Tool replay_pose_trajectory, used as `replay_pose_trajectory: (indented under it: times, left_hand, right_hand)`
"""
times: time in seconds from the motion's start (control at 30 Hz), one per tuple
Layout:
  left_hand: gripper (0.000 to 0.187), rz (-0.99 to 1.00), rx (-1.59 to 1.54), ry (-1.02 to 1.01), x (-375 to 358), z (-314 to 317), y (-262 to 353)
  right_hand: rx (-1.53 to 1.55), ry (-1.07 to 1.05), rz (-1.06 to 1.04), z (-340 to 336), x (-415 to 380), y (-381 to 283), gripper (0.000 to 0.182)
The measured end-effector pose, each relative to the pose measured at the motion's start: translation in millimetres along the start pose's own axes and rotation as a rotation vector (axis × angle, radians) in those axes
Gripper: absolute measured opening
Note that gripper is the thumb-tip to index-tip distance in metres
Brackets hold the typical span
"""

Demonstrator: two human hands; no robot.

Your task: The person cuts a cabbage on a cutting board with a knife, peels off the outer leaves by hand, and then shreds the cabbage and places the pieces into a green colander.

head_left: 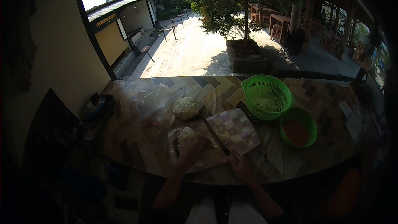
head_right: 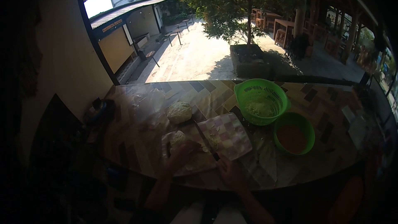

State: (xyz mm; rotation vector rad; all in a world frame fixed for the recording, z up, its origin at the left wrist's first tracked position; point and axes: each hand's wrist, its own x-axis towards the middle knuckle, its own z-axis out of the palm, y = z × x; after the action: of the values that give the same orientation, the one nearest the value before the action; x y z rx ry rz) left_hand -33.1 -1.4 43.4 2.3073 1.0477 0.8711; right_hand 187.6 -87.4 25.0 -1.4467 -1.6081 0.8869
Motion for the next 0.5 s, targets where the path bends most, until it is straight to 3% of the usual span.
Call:
replay_pose_trajectory:
  times: [0.1, 0.5]
  left_hand:
    - [0.015, -0.002, 0.034, 0.027, 3, 10, -3]
    - [0.017, -0.121, 0.035, 0.093, 2, 17, 7]
  right_hand:
    - [-0.012, -0.075, 0.149, -5, -6, -22, 0.045]
    - [-0.392, -0.123, 0.173, 16, -13, -46, 0.046]
